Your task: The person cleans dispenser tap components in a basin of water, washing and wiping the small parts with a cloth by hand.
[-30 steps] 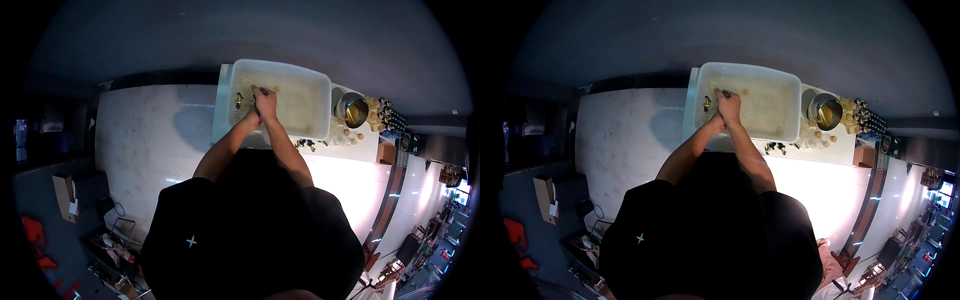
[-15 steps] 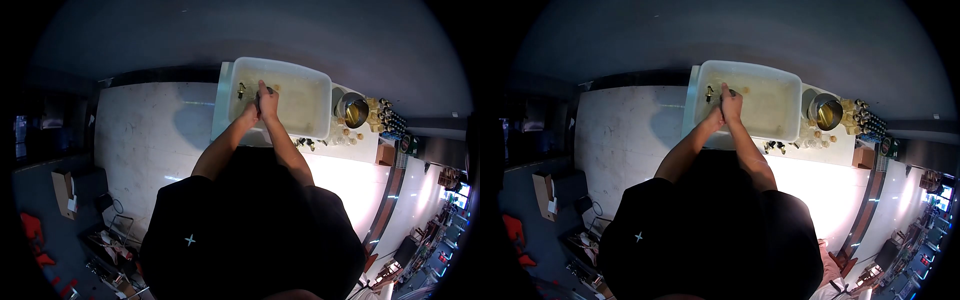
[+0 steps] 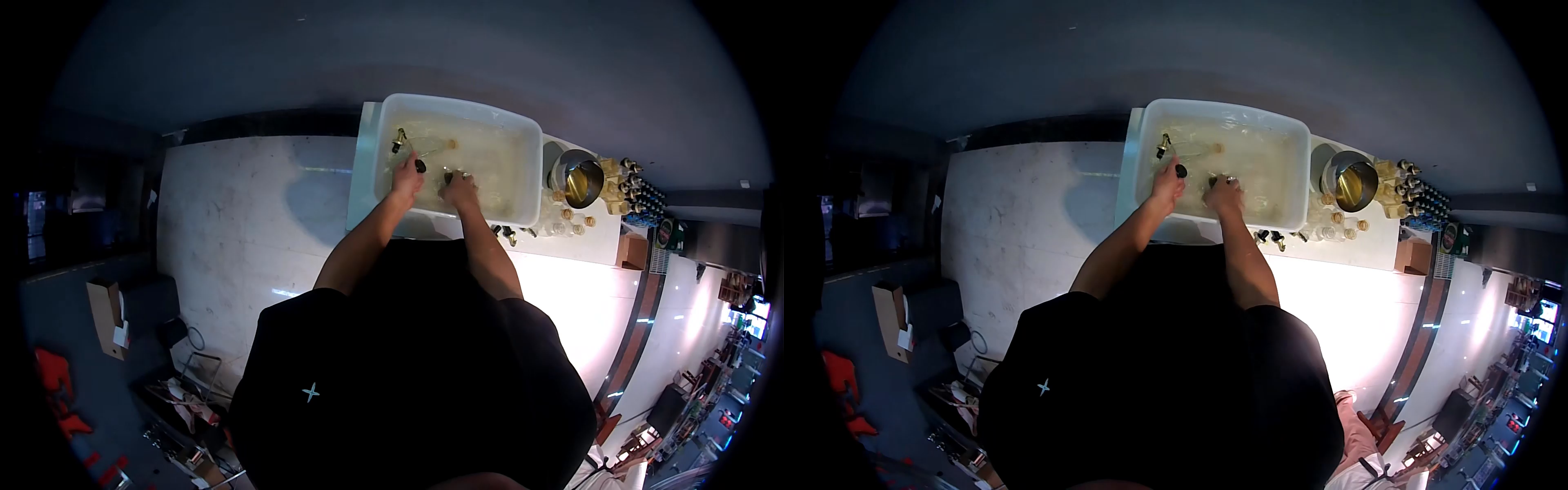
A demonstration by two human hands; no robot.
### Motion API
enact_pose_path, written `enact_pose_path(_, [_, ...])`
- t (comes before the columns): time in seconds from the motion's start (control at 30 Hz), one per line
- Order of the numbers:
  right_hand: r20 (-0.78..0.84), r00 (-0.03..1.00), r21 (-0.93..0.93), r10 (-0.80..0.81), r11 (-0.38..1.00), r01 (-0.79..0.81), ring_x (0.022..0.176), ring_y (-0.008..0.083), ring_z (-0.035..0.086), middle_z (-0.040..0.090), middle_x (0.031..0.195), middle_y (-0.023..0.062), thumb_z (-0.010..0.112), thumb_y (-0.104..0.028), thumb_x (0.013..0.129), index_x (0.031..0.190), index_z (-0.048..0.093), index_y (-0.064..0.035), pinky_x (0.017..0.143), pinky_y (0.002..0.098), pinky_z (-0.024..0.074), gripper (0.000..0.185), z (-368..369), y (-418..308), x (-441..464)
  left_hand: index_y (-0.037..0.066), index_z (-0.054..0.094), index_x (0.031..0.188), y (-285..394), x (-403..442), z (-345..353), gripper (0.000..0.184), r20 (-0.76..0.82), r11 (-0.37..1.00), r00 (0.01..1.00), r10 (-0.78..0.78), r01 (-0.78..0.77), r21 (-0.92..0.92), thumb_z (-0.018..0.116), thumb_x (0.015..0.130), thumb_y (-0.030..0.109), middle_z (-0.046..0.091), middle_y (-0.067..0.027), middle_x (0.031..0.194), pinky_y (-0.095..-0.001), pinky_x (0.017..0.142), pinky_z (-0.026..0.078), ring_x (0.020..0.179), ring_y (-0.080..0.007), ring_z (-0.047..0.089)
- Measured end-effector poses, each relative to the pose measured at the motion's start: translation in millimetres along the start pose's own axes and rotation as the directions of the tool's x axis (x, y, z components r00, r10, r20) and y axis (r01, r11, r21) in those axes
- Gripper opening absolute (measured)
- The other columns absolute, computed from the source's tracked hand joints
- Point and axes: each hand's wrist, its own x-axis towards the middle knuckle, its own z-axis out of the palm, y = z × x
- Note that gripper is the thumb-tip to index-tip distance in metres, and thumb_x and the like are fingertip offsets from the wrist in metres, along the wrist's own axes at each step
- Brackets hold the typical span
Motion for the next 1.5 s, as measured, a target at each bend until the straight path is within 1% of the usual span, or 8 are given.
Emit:
enact_pose_path(0.17, [0.103, 0.995, -0.020, 0.000, 1.000, 0.002, 0.135, 0.0376, 0.041, 0.038, 0.147, 0.0150, 0.073, -0.038, 0.075, 0.135, 0.053, -0.0161, 0.104, 0.0533, 0.0424, 0.066, -3, -3, 2, 0.011, 0.054, 0.096, -63, 72, -20, 0.016, -0.195, 0.823, 0.916, 0.351, -0.202, 0.531, 0.058, 0.097, 0.026, 0.058, -0.0079, 0.072, -0.0363, 0.044, 0.042, 0.055, -0.0210, 0.058])
enact_pose_path(0.27, [0.062, 0.996, 0.041, 0.066, 0.997, -0.069, 0.135, 0.0358, 0.041, 0.039, 0.147, 0.0144, 0.073, -0.037, 0.075, 0.134, 0.056, -0.0153, 0.104, 0.0524, 0.0430, 0.065, -17, -9, -19, 0.010, 0.060, 0.105, -56, 56, -14, 0.015, 0.137, 0.177, 0.714, 0.686, -0.347, 0.921, 0.058, 0.093, 0.018, 0.068, -0.0159, 0.095, -0.0485, 0.066, 0.051, 0.082, -0.0344, 0.067])
enact_pose_path(0.47, [0.064, 0.995, 0.067, 0.078, 0.994, -0.082, 0.136, 0.0351, 0.040, 0.039, 0.147, 0.0151, 0.075, -0.039, 0.073, 0.133, 0.057, -0.0144, 0.104, 0.0505, 0.0439, 0.067, -23, -11, -27, 0.008, 0.067, 0.101, -20, 1, 10, 0.019, 0.305, -0.200, 0.940, 0.155, -0.272, 0.941, 0.061, 0.087, 0.019, 0.067, -0.0223, 0.102, -0.0486, 0.085, 0.051, 0.101, -0.0411, 0.064])
enact_pose_path(0.77, [0.140, 0.979, 0.315, -0.149, 0.944, 0.098, 0.083, 0.0311, 0.070, 0.070, 0.083, 0.0163, 0.074, -0.032, 0.074, 0.099, 0.072, -0.0012, 0.078, 0.0427, 0.0556, 0.040, 9, 19, 26, 0.003, 0.069, 0.091, -51, 57, -10, 0.022, 0.423, 0.068, 0.902, 0.088, -0.429, 0.901, 0.060, 0.089, 0.022, 0.065, -0.0169, 0.077, -0.0465, 0.062, 0.050, 0.065, -0.0362, 0.062])
enact_pose_path(1.0, [0.148, 0.979, 0.989, -0.136, 0.050, -0.143, 0.062, 0.0188, 0.060, 0.063, 0.080, 0.0071, 0.066, -0.024, 0.085, 0.097, 0.064, -0.0053, 0.049, 0.0328, 0.0504, 0.023, -20, -7, 1, 0.012, 0.042, 0.063, -15, 37, -3, 0.051, 0.181, 0.951, 0.934, -0.307, 0.307, 0.032, 0.047, 0.099, 0.047, 0.034, -0.0015, 0.051, -0.0269, 0.034, 0.024, 0.035, -0.0138, 0.030])
enact_pose_path(1.27, [-0.301, 0.902, 0.880, -0.310, 0.276, 0.388, 0.090, 0.0160, 0.062, 0.065, 0.098, 0.0061, 0.076, -0.026, 0.082, 0.112, 0.064, -0.0036, 0.081, 0.0286, 0.0504, 0.039, -54, -48, -48, 0.017, 0.044, 0.068, 0, 26, -10, 0.049, 0.353, 0.904, 0.889, -0.292, 0.377, -0.201, 0.044, 0.100, 0.054, 0.034, 0.0017, 0.051, -0.0245, 0.033, 0.023, 0.035, -0.0091, 0.029])
enact_pose_path(1.43, [-0.661, 0.493, 0.258, -0.567, 0.445, 0.858, 0.094, 0.0314, 0.068, 0.070, 0.103, 0.0156, 0.076, -0.032, 0.082, 0.119, 0.064, -0.0081, 0.086, 0.0366, 0.0527, 0.046, -35, -68, -65, 0.018, 0.056, 0.084, -17, 36, -18, 0.034, 0.411, 0.946, 0.898, -0.157, 0.256, -0.198, 0.045, 0.102, 0.044, 0.054, 0.0015, 0.069, -0.0232, 0.037, 0.034, 0.048, -0.0087, 0.047])
enact_pose_path(1.5, [-0.499, 0.765, 0.442, -0.407, 0.640, 0.629, 0.094, 0.0406, 0.066, 0.068, 0.100, 0.0219, 0.073, -0.032, 0.084, 0.111, 0.063, -0.0075, 0.082, 0.0433, 0.0524, 0.038, -39, -70, -77, 0.018, 0.060, 0.091, -23, 43, -17, 0.029, 0.415, 0.966, 0.901, -0.126, 0.207, -0.156, 0.045, 0.102, 0.041, 0.059, 0.0013, 0.078, -0.0229, 0.041, 0.039, 0.056, -0.0086, 0.055])
